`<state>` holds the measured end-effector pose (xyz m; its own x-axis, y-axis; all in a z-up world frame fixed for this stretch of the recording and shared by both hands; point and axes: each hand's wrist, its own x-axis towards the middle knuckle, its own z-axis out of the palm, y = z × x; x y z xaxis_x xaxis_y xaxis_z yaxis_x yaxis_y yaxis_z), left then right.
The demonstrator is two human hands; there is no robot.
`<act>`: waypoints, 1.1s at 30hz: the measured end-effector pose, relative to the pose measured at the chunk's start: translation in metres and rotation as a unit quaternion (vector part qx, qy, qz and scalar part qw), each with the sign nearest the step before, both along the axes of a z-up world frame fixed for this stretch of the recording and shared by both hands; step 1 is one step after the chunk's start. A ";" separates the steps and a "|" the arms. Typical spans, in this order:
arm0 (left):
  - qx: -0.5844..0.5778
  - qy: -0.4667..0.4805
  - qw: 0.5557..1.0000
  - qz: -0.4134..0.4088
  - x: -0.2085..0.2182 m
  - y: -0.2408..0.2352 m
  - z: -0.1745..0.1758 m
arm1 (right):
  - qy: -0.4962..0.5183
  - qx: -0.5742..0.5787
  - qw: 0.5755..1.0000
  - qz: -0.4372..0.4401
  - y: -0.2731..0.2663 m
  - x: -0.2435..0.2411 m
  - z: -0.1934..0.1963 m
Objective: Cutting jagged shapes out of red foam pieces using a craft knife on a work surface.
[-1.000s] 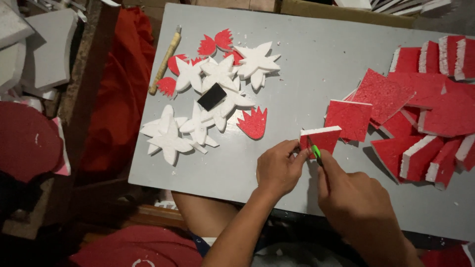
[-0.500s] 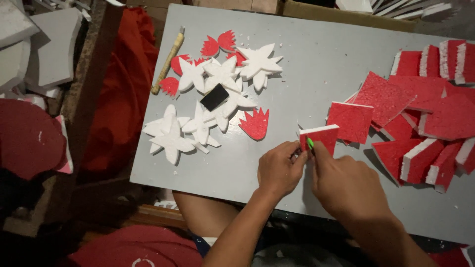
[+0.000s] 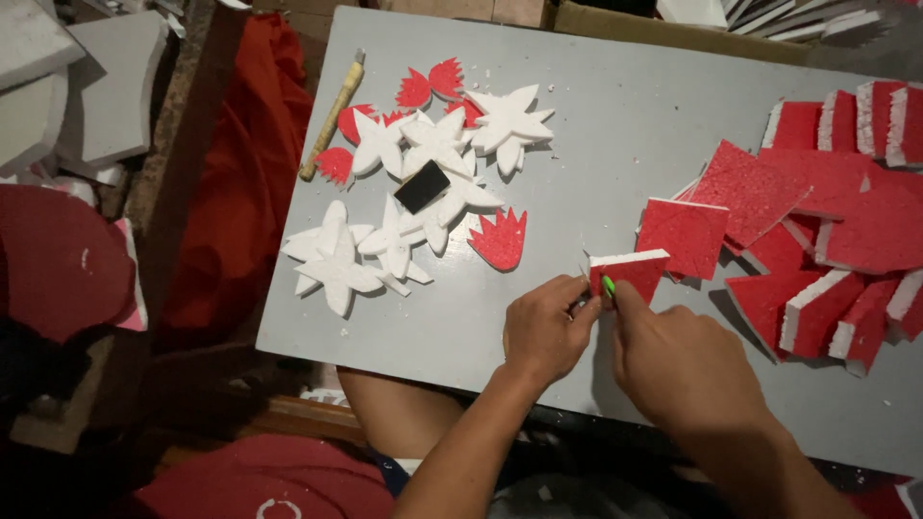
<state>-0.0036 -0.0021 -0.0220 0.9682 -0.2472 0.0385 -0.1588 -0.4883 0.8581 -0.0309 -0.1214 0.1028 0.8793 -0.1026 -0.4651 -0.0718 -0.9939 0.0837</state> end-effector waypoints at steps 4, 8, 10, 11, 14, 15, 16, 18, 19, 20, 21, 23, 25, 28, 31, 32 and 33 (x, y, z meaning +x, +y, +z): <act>-0.002 0.004 1.000 0.010 0.002 0.000 0.006 | -0.070 0.000 0.997 0.028 -0.004 -0.001 -0.010; 0.010 0.083 0.996 0.010 0.002 -0.001 0.020 | -0.057 0.078 0.994 -0.042 -0.007 -0.002 -0.001; 0.009 0.073 0.997 0.008 0.005 -0.001 0.026 | -0.077 0.103 0.990 -0.060 -0.005 0.000 0.003; 0.014 0.100 0.995 0.009 0.005 0.000 0.029 | -0.049 0.106 0.989 -0.085 -0.002 0.002 0.008; 0.019 0.126 0.992 0.010 0.004 0.000 0.028 | 0.002 0.094 0.988 -0.121 0.003 0.002 0.010; 0.015 0.122 0.992 0.010 0.004 -0.002 0.026 | 0.022 0.075 0.988 -0.131 0.003 0.002 0.010; 0.015 0.122 0.992 0.010 0.004 -0.002 0.023 | 0.021 0.076 0.988 -0.131 0.003 -0.001 0.013; 0.010 0.090 0.996 0.018 0.002 -0.004 0.019 | 0.043 0.048 0.991 -0.118 0.002 -0.006 0.020; 0.010 0.091 0.996 0.017 0.002 -0.005 0.017 | 0.045 0.048 0.991 -0.119 -0.003 -0.014 0.015; 0.009 0.070 0.997 0.021 0.002 -0.005 0.015 | -0.013 0.028 0.999 -0.044 -0.008 -0.022 0.010; 0.008 0.049 0.998 0.025 0.002 -0.006 0.013 | -0.073 0.008 0.997 0.030 -0.013 -0.030 0.006; 0.010 0.036 0.999 0.021 0.001 -0.005 0.009 | -0.127 0.006 0.990 0.069 -0.014 -0.033 0.001; 0.012 0.023 1.000 0.017 0.001 -0.005 0.008 | -0.181 0.004 0.978 0.107 -0.008 -0.026 0.006; 0.022 0.025 0.999 0.006 0.000 -0.003 0.009 | 0.068 0.035 0.992 -0.101 0.005 -0.005 0.021; 0.011 -0.014 1.000 0.014 -0.001 -0.003 0.003 | 0.055 0.034 0.995 -0.079 0.004 -0.001 0.015; 0.003 -0.025 1.000 0.015 -0.001 -0.003 0.002 | 0.042 0.028 0.997 -0.059 0.003 0.000 0.011; -0.005 -0.036 0.999 0.016 -0.002 -0.003 0.001 | 0.029 0.022 0.999 -0.038 0.002 0.001 0.007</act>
